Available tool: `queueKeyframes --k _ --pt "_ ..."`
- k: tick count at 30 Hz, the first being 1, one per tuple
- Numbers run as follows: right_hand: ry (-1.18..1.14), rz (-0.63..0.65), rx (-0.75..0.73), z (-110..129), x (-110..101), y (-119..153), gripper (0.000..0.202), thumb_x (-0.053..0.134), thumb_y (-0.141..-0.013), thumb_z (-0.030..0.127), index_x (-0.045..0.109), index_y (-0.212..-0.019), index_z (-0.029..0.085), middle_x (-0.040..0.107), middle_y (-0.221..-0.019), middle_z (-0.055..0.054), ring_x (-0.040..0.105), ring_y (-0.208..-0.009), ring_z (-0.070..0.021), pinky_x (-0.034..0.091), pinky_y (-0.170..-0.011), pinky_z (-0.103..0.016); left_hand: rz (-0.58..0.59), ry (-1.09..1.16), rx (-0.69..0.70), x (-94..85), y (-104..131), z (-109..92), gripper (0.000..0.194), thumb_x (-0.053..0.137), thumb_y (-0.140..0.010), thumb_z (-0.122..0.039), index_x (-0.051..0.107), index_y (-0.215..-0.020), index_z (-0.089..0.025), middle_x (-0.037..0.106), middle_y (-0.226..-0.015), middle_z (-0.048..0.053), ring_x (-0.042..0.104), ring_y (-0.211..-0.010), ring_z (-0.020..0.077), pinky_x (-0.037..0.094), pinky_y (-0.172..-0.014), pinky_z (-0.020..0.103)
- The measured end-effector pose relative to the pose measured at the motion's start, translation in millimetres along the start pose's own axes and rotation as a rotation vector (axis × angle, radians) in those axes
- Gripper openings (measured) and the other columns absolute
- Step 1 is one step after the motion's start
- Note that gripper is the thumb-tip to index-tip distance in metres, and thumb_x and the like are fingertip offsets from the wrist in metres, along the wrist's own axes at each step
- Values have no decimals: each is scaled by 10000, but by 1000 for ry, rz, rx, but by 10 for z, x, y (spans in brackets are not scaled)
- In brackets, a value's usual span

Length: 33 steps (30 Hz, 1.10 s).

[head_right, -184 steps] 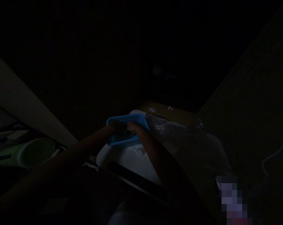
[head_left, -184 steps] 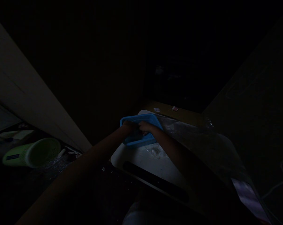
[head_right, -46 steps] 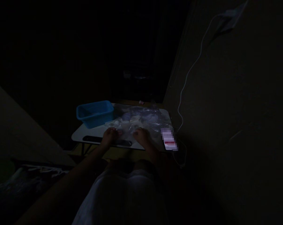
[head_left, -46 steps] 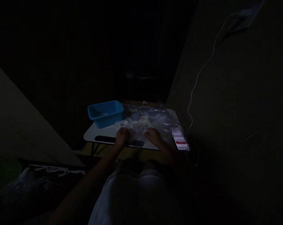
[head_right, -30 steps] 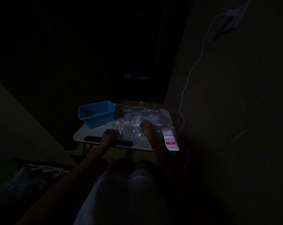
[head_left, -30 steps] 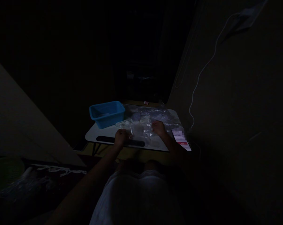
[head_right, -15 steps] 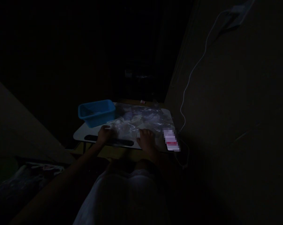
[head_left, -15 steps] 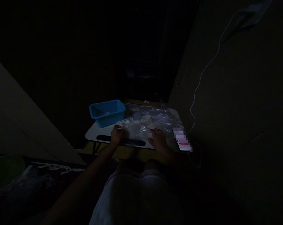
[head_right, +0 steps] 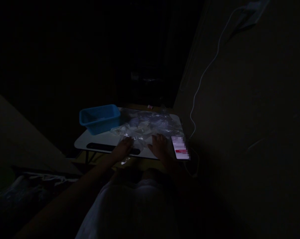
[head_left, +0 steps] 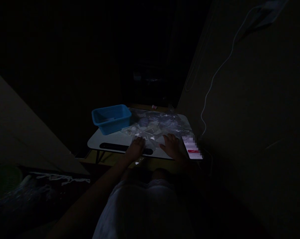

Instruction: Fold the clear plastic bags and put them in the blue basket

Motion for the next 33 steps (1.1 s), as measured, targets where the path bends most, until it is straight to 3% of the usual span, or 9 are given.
queueKeyframes --k 7,17,26,30,33 --pt "106 -10 55 -183 -36 -133 404 504 -782 388 472 -1125 176 465 -1176 -145 351 -1101 -299 241 -872 -446 51 -117 -110 -28 110 34 442 333 -859 -339 413 -1241 -132 367 -1333 154 279 -1251 286 216 -997 485" --pt "37 13 84 -92 -141 -212 271 385 -825 220 542 -1039 162 562 -1057 -104 466 -987 -228 291 -831 -356 181 -271 -231 -34 202 -66 499 214 -887 -385 339 -1300 -133 276 -1388 118 220 -1277 271 222 -999 459" --pt "-127 -27 24 -53 -276 -17 314 369 -794 159 582 -1025 147 608 -1017 -81 520 -947 -195 335 -833 -304 185 -261 -305 -130 201 -269 475 261 -878 -416 436 -1212 -129 391 -1318 129 333 -1202 284 318 -916 437" --pt "-168 47 -67 113 -180 101 326 379 -785 146 580 -1042 139 609 -1029 -87 517 -973 -181 338 -868 -288 168 -262 -329 -169 207 -407 497 269 -866 -451 484 -1155 -109 452 -1243 164 400 -1126 304 363 -836 425" --pt "-170 86 -121 247 -71 164 351 364 -823 198 526 -1130 145 550 -1153 -99 468 -1069 -187 316 -911 -315 178 -262 -329 -191 220 -518 536 256 -859 -481 519 -1112 -88 493 -1176 187 440 -1070 316 374 -798 416"
Point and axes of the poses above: each hand's wrist, its own y-axis away from the middle knuckle, its own x-axis out of the palm, z = x × y, the point moved 9 cm from there along -y, towards the middle knuckle
